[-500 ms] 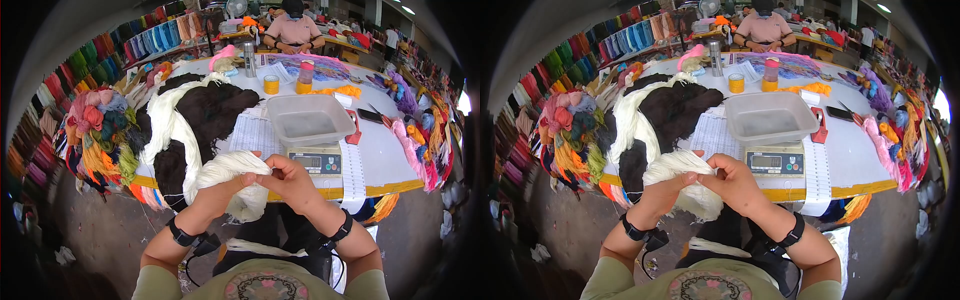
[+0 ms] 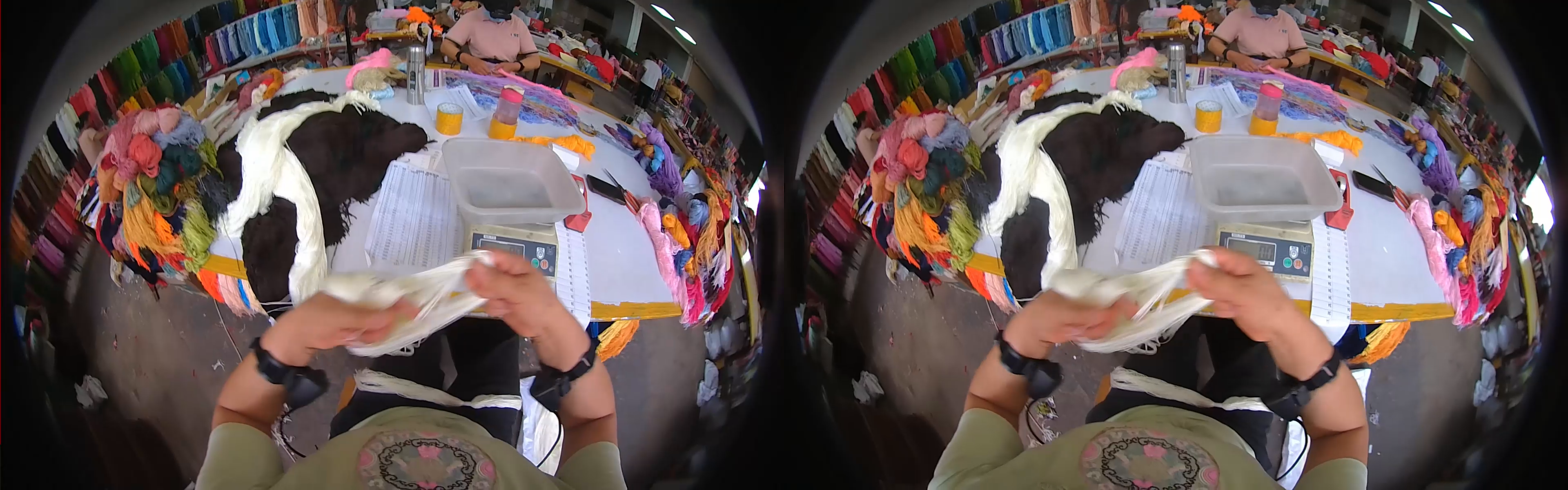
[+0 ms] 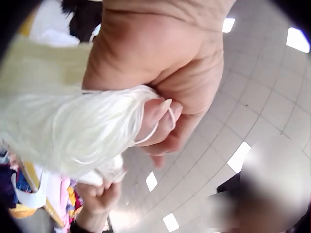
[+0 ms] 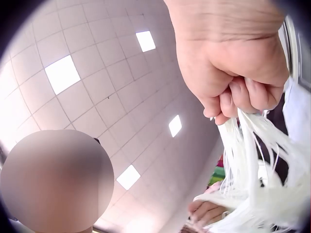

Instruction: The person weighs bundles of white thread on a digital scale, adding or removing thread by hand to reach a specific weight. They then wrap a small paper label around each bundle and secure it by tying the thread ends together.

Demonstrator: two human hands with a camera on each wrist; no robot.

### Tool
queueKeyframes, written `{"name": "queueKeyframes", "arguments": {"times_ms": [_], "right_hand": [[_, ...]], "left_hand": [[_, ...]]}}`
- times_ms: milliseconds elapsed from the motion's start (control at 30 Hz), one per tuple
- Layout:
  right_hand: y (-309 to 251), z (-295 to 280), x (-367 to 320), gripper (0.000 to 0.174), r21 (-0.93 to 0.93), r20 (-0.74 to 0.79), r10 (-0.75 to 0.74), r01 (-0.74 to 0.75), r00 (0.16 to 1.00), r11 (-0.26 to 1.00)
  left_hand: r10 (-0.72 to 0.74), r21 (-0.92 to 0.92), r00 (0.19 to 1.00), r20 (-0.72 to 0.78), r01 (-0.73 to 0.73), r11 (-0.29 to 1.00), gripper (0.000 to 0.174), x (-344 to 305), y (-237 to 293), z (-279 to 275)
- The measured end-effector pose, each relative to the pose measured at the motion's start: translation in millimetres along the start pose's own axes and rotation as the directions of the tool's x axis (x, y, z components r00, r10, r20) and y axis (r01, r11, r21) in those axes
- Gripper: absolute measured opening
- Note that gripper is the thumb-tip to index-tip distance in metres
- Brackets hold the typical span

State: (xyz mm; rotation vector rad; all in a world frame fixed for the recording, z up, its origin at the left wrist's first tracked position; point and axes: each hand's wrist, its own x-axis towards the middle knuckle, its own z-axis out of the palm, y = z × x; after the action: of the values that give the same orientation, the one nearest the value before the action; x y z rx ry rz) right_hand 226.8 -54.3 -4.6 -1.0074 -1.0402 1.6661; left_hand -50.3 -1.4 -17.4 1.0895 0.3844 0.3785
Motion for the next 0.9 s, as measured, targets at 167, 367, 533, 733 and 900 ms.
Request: {"name": "queueKeyframes", "arguments": {"times_ms": [167,367,533,733,900], "right_hand": [[12.9,-85.9,-89.9,0.012,0.031,-0.454,0.068,-0.060,0.889,0.998],[52.9,-183.2,-178.5,0.022,-0.088,-0.723,0.143,-0.295,0.676,0.952],[96.1,-274.8,-248.9,0.025,-0.181,-0.969,-0.001,-0.702,0.248,0.689],[74.4,-221.8,-219.2,0.030,-0.187,-0.715,0.163,-0.411,0.680,0.892],[-60.6,-124.5,-164.1,0.049,-0.456,-0.309,-0.391,0.226,0.867,0.861]], "left_hand": [[0.552,-0.328,0.724,-0.413,-0.684,0.651,0.009,-109.2,34.3,-57.4],[0.451,-0.322,0.622,-0.640,-0.750,0.578,0.020,-236.4,72.0,-169.6],[0.527,0.128,0.324,-0.786,-0.749,0.650,0.024,-390.1,86.8,-308.6],[0.374,0.250,-0.028,-0.927,-0.789,0.561,0.020,-297.1,44.6,-219.4],[0.551,-0.071,0.396,-0.734,-0.853,0.518,0.023,-182.6,-0.9,-151.0]]}}
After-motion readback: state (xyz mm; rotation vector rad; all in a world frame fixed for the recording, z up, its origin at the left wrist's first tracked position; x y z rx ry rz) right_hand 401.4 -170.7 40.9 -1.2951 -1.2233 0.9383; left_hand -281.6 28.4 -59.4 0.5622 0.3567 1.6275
